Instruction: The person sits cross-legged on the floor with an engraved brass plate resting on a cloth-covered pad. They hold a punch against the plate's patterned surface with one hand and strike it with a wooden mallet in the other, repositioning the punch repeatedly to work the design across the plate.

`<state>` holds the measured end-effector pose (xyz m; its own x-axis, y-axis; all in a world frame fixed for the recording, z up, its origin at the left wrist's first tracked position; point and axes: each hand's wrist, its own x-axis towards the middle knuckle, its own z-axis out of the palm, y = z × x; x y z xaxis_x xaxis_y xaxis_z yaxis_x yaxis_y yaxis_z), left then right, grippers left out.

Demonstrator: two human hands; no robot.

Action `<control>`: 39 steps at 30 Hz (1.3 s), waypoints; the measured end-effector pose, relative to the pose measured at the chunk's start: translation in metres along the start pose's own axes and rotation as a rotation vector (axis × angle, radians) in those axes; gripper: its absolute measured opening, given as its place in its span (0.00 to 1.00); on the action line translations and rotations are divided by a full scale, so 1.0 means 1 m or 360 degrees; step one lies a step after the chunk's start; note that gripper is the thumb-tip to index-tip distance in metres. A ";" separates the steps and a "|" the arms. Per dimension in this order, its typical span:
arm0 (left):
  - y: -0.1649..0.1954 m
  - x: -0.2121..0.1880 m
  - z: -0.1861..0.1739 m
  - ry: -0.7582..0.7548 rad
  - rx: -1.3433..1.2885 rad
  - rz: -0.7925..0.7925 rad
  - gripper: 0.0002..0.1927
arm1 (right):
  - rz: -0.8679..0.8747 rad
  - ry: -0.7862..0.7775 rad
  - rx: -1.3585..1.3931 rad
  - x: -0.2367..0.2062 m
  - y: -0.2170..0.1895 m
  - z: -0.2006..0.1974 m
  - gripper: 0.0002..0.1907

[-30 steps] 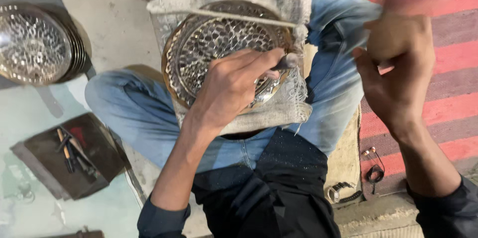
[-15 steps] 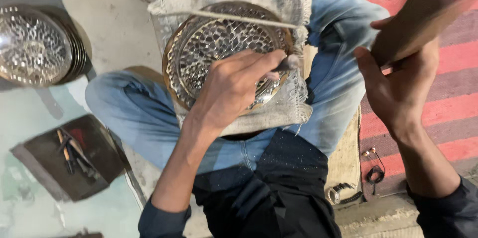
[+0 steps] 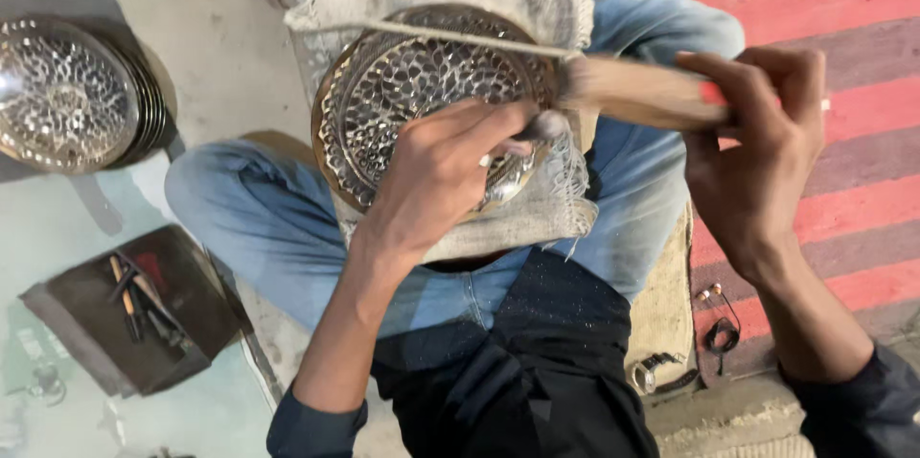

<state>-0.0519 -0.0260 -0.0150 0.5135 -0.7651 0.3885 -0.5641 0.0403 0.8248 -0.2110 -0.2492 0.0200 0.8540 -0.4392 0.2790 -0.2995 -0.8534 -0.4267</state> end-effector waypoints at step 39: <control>0.041 -0.027 0.060 0.1385 0.0184 -0.0711 0.04 | -0.1014 -0.0574 0.0191 0.114 -0.024 -0.058 0.24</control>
<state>-0.1274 -0.0421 -0.0161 0.9656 0.0471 0.2557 -0.2380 -0.2360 0.9422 -0.1313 -0.2952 0.1114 0.9395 0.2681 0.2130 0.3318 -0.8663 -0.3733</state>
